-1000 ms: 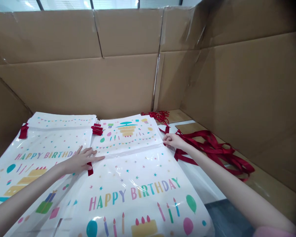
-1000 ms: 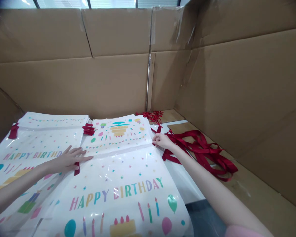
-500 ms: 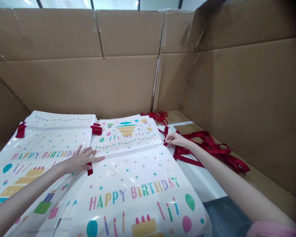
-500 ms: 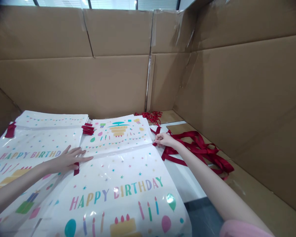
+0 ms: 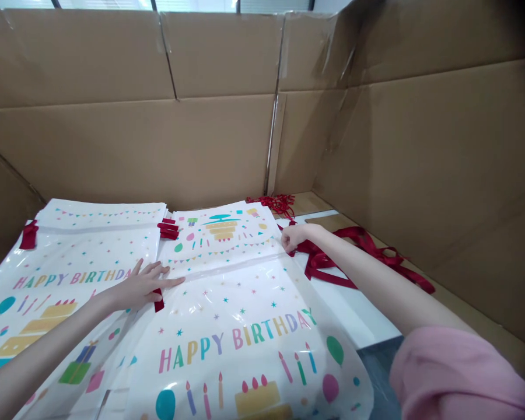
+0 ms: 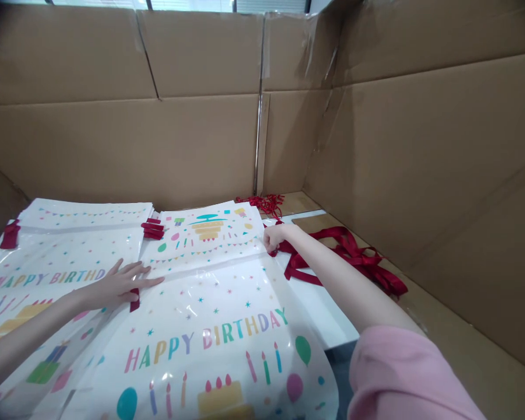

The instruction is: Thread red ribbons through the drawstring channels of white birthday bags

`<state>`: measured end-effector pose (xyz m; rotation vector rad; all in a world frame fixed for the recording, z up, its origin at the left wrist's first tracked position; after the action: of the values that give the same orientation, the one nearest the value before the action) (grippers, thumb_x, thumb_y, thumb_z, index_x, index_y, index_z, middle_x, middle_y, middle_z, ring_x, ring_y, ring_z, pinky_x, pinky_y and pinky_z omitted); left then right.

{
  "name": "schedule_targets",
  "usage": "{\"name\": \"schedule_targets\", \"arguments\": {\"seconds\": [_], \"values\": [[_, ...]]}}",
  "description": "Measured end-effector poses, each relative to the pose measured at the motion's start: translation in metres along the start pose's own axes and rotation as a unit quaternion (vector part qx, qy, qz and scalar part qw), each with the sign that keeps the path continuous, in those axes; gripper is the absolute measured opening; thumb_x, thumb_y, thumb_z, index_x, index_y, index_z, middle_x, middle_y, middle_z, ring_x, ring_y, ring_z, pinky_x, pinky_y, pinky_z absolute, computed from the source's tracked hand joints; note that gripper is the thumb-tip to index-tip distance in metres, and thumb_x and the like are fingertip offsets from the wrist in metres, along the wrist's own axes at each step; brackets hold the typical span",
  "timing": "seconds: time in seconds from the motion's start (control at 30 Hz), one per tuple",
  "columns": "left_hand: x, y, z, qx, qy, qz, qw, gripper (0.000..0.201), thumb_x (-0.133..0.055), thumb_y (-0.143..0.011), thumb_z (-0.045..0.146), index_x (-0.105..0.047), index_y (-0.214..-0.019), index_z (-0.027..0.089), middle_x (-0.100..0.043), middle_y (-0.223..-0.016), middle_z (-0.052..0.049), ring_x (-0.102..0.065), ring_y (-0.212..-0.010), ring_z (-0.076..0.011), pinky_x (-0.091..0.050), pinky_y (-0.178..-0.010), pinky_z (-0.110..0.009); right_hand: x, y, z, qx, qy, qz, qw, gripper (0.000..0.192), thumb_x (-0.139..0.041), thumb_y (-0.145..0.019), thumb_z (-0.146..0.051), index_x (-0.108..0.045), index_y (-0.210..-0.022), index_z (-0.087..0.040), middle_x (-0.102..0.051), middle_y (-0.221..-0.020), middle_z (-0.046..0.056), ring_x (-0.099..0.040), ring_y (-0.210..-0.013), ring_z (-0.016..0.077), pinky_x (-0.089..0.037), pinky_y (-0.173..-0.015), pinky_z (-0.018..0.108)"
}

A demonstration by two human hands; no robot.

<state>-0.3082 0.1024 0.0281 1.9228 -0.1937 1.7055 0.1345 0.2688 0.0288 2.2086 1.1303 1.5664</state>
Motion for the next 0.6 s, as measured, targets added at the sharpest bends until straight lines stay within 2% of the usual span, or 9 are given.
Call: {"name": "schedule_targets", "arguments": {"seconds": [0.1,0.23,0.43,0.6], "values": [[-0.002,0.000,-0.002,0.001,-0.002,-0.002,1.000,0.059,-0.044,-0.089,0.021,-0.030,-0.139,0.050,-0.040,-0.146,-0.003,-0.022,-0.138,-0.0333,-0.009,-0.104,-0.067,-0.003,0.000,-0.001,-0.009,0.000,-0.032,0.999,0.020,-0.078,-0.043,-0.027,-0.067,-0.055,-0.015,-0.062,-0.052,-0.002,-0.055,-0.053,0.0108,-0.041,-0.058,0.022],[-0.002,0.000,-0.003,0.002,-0.004,0.002,1.000,0.057,-0.044,-0.090,0.023,-0.031,-0.138,0.051,-0.041,-0.145,-0.002,-0.022,-0.138,-0.0331,-0.010,-0.104,-0.067,-0.005,0.003,-0.002,-0.010,0.003,-0.034,0.999,0.016,-0.077,-0.044,-0.024,-0.067,-0.054,-0.016,-0.062,-0.054,-0.002,-0.056,-0.055,0.0114,-0.042,-0.058,0.022],[-0.003,-0.001,-0.002,-0.006,-0.009,0.006,1.000,0.061,-0.043,-0.088,0.018,-0.031,-0.139,0.050,-0.041,-0.145,-0.002,-0.023,-0.137,-0.0332,-0.009,-0.104,-0.068,0.002,0.017,0.005,-0.019,0.005,0.032,0.999,0.010,-0.071,-0.053,-0.024,-0.066,-0.055,-0.017,-0.061,-0.056,0.000,-0.054,-0.057,0.0128,-0.039,-0.055,0.023],[0.000,0.000,0.001,0.000,-0.014,-0.008,1.000,0.063,-0.040,-0.089,0.016,-0.027,-0.139,0.052,-0.039,-0.145,-0.003,-0.023,-0.137,-0.0317,-0.009,-0.104,-0.067,0.000,0.032,0.019,-0.047,-0.009,0.076,0.996,0.020,-0.069,-0.059,-0.032,-0.061,-0.051,-0.015,-0.058,-0.055,0.005,-0.054,-0.055,0.0147,-0.039,-0.054,0.026]]}}
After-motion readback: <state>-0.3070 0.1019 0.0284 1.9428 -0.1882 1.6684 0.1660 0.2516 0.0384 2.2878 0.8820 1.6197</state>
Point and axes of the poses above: each hand's wrist, its own y-axis away from the middle knuckle, its own x-axis out of the back of the hand, z = x × y, the point moved 3 cm from there along -y, towards the middle knuckle
